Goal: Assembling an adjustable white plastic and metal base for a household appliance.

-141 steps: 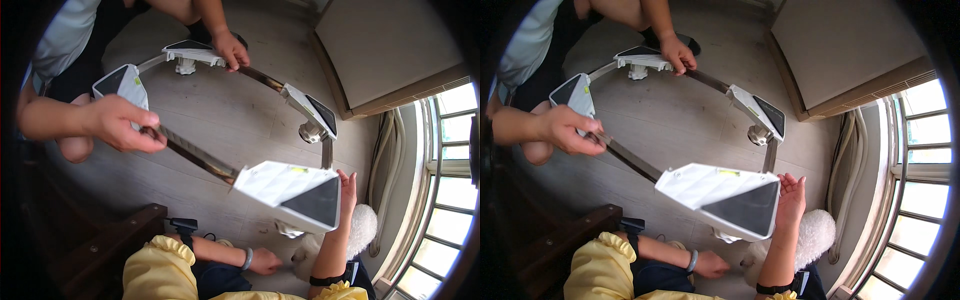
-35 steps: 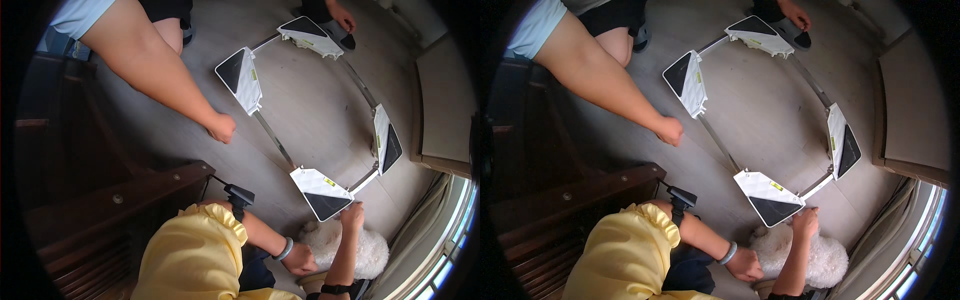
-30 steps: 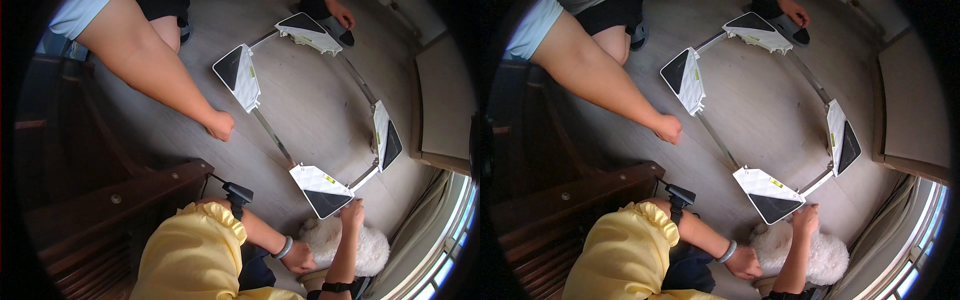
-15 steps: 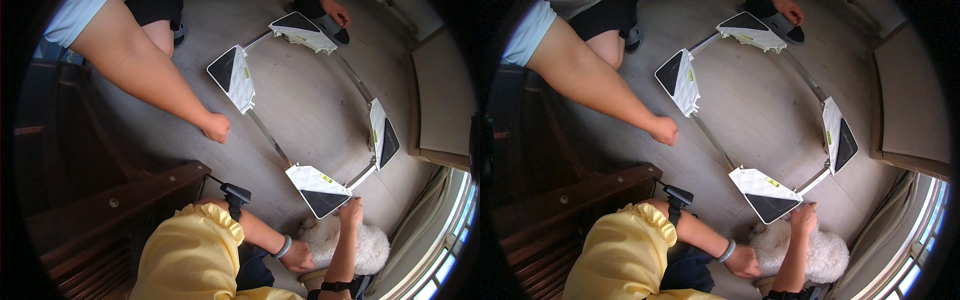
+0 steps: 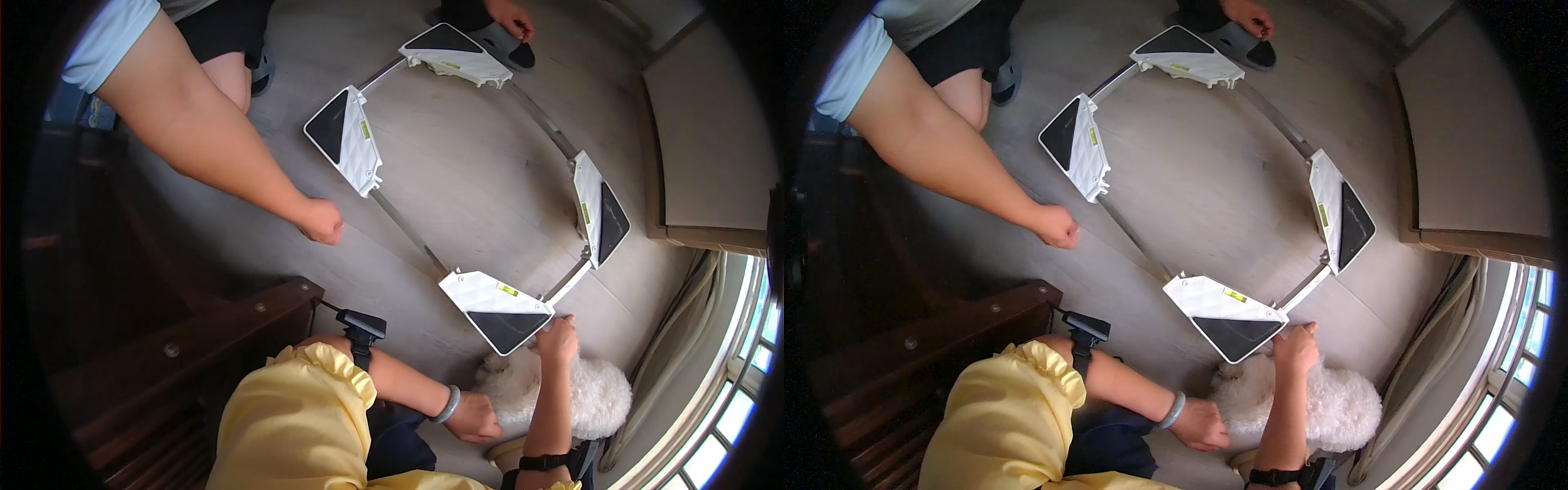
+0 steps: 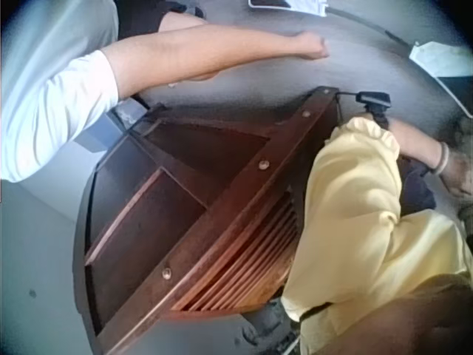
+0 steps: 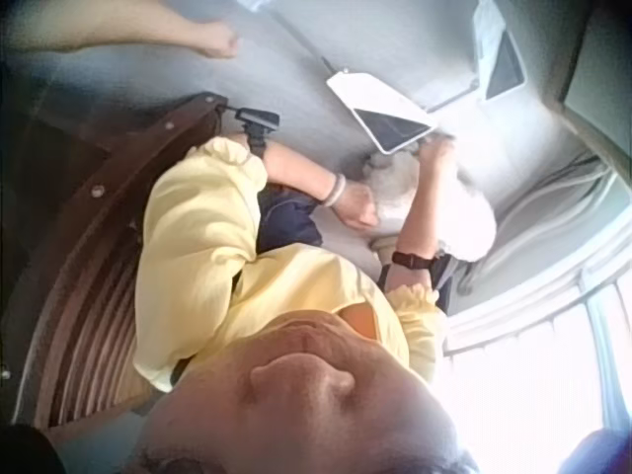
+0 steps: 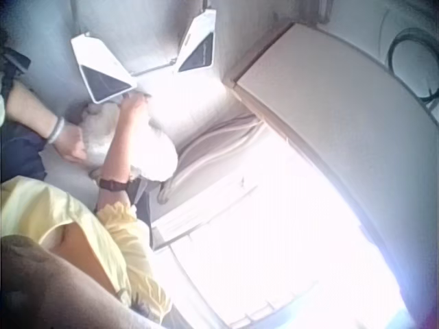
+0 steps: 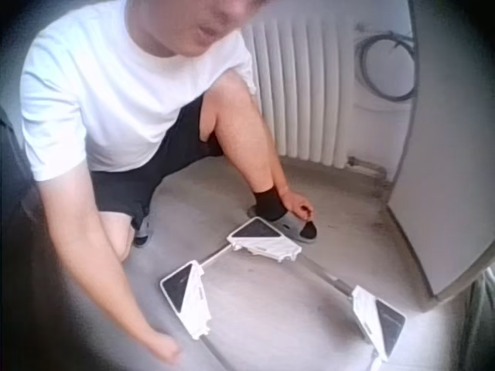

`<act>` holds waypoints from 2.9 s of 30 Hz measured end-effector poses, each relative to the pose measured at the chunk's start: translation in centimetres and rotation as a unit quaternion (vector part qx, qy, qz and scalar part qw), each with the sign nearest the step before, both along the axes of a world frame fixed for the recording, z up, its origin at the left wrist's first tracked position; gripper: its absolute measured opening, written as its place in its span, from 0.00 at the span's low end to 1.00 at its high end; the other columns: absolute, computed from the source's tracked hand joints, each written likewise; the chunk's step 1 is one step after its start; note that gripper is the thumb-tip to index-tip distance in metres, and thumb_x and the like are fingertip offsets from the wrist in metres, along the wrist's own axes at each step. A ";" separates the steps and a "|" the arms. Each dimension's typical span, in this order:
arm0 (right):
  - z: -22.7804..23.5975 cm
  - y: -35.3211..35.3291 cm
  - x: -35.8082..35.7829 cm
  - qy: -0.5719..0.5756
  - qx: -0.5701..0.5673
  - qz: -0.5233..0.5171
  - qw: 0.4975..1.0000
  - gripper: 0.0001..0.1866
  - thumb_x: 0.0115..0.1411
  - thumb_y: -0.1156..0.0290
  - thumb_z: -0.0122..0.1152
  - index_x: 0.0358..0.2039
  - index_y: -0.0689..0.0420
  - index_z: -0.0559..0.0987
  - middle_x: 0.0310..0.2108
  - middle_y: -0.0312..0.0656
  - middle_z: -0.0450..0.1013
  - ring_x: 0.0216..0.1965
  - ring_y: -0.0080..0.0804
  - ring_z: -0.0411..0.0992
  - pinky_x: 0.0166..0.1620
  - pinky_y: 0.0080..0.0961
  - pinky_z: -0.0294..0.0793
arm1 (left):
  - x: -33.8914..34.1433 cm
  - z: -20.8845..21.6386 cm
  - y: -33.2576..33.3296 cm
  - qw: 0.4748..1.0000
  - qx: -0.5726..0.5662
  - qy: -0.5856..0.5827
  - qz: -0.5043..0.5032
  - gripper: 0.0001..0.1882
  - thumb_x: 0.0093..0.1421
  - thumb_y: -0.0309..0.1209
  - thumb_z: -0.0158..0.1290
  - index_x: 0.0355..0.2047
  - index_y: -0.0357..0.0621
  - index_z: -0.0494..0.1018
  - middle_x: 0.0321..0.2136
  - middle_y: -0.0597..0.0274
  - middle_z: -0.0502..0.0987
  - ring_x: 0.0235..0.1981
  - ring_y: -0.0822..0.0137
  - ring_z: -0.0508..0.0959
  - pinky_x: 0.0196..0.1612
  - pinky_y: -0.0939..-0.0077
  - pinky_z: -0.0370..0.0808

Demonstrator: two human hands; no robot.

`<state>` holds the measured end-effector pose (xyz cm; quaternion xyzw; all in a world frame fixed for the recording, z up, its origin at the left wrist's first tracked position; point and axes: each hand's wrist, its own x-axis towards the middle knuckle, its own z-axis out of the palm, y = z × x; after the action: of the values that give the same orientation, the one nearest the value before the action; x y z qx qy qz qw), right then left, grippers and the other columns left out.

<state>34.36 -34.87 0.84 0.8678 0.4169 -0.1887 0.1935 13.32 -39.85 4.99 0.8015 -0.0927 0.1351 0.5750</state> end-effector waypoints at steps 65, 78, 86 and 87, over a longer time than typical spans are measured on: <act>-3.5 -3.9 1.5 0.028 0.016 -0.008 0.999 0.31 0.50 0.61 0.63 0.50 0.68 0.72 0.61 0.61 0.58 0.60 0.47 0.63 0.54 0.38 0.68 | 1.3 -3.5 0.4 0.998 0.022 0.005 0.059 0.11 0.56 0.33 0.53 0.22 0.46 0.64 0.17 0.61 0.68 0.17 0.59 0.74 0.18 0.67 0.71; -4.3 -6.1 2.0 0.027 0.071 0.027 0.997 0.22 0.55 0.69 0.50 0.48 0.69 0.74 0.59 0.62 0.60 0.57 0.49 0.66 0.52 0.40 0.69 | 1.9 -5.2 -2.4 0.997 0.028 -0.007 0.070 0.10 0.56 0.34 0.53 0.23 0.46 0.65 0.17 0.61 0.69 0.17 0.58 0.74 0.19 0.66 0.72; -6.4 -6.8 2.9 0.111 0.078 -0.084 0.987 0.26 0.46 0.56 0.67 0.42 0.60 0.80 0.60 0.59 0.59 0.57 0.46 0.65 0.52 0.39 0.69 | 1.6 -5.8 -3.1 0.996 0.037 -0.014 0.081 0.10 0.56 0.34 0.53 0.24 0.46 0.65 0.17 0.62 0.68 0.16 0.60 0.73 0.17 0.68 0.71; -6.6 -6.9 2.9 0.111 0.085 -0.077 0.987 0.26 0.46 0.56 0.68 0.43 0.61 0.80 0.61 0.59 0.59 0.58 0.46 0.65 0.53 0.39 0.69 | 1.6 -5.9 -3.1 0.996 0.038 -0.014 0.081 0.10 0.56 0.34 0.53 0.24 0.46 0.65 0.17 0.62 0.68 0.16 0.60 0.73 0.17 0.68 0.71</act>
<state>37.25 -41.77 -5.71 0.8843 0.3824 -0.2618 0.0569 14.97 -42.94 -0.94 0.8259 -0.0404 0.1887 0.5298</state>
